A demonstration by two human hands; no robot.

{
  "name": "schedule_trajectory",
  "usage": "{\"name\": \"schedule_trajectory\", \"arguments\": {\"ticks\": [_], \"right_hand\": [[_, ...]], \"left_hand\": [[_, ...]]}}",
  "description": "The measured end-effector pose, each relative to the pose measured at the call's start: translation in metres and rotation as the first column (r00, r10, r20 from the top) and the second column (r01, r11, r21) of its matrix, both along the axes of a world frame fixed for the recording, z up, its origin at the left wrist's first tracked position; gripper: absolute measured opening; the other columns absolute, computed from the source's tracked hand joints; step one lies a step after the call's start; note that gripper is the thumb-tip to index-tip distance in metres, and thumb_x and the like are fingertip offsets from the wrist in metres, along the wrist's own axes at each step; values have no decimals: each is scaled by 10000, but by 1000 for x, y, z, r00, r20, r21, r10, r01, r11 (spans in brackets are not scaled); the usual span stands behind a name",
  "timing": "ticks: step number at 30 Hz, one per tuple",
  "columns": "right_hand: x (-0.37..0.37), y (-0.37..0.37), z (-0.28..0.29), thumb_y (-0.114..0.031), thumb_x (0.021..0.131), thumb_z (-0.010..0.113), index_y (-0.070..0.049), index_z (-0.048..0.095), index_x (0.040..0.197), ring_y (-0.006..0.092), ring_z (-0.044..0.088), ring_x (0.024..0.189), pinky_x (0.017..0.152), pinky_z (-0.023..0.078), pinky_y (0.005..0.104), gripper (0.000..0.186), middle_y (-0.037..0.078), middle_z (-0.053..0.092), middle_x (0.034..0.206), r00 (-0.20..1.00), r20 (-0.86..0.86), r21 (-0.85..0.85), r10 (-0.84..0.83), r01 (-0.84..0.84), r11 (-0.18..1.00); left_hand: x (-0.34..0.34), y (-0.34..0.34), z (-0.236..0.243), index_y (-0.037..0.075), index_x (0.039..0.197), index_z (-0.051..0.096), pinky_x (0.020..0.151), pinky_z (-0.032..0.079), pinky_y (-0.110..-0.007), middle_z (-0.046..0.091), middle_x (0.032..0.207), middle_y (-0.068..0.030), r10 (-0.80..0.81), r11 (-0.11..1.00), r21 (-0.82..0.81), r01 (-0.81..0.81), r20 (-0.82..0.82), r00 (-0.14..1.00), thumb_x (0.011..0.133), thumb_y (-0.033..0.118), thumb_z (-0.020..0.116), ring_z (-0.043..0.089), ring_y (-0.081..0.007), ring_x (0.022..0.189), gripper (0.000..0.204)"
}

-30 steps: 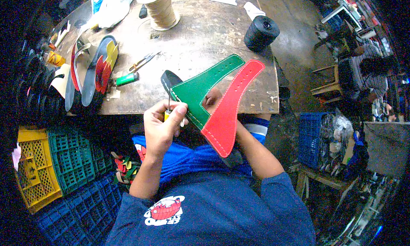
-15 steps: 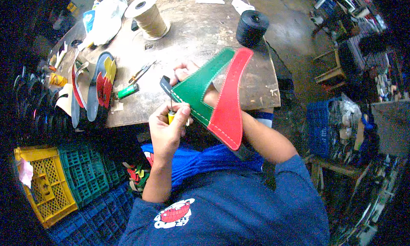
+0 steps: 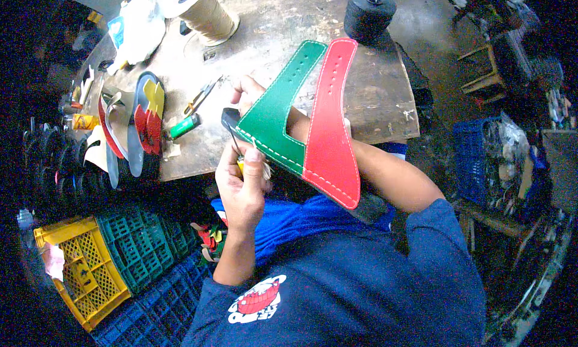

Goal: The person hand-sews a sandal strap to the sole using a needle and thread. They thread the needle, pull thread from a spool, and stitch the strap to the sole with a seam ripper and lighter nearby on the table.

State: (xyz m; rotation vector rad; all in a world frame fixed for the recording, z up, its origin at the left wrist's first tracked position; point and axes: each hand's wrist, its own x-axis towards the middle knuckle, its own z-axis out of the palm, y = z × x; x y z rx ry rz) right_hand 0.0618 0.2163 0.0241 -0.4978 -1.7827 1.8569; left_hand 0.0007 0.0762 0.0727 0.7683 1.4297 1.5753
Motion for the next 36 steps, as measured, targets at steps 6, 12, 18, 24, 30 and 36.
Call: {"name": "schedule_trajectory", "arguments": {"ticks": [6,12,18,24,30,36], "right_hand": [[-8,11,-11,-206,1027,465,-50,465,1043,155,563,713,636,485,293,157,32,543,815,995,37,-310,94,-78,947],[-11,-1,-7,-262,939,582,-50,501,1079,252,647,743,666,518,398,265,104,618,821,978,194,471,-71,-30,881],[-24,-8,7,-101,867,552,-10,554,1241,349,701,790,672,545,464,385,223,691,884,838,525,728,149,-533,432],[18,-2,40,-211,952,589,-73,598,1131,367,651,892,823,489,503,226,185,659,912,883,451,687,130,-437,581],[57,-2,24,-186,904,664,-150,713,1047,240,568,934,900,399,383,156,56,600,866,857,479,645,192,-491,586],[57,2,6,-25,787,593,-229,762,1079,254,567,916,868,408,395,395,55,587,847,888,419,726,191,-454,517]], "left_hand": [[-12,4,-1,76,998,524,460,348,-169,586,685,-6,-55,998,-38,53,-45,997,1058,310,485,457,-34,505,244],[-31,-29,-5,64,969,481,476,363,-196,599,721,-40,-59,994,-96,61,20,998,1067,272,463,441,-44,520,230],[-58,-89,-16,86,1213,403,480,394,-212,590,851,-83,70,989,-116,-92,-179,981,1072,174,410,462,-77,520,166],[-67,-90,-7,-9,1064,658,582,447,-229,633,879,-62,-152,962,-274,2,-528,836,952,-5,582,558,-81,659,136],[-80,-50,12,94,995,715,729,532,-352,639,904,-97,-384,923,-341,179,-851,360,873,57,666,667,-283,798,137],[-95,-29,26,88,995,729,783,525,-386,649,923,-113,-569,817,-512,265,-789,231,879,79,652,674,-310,866,140]]}}
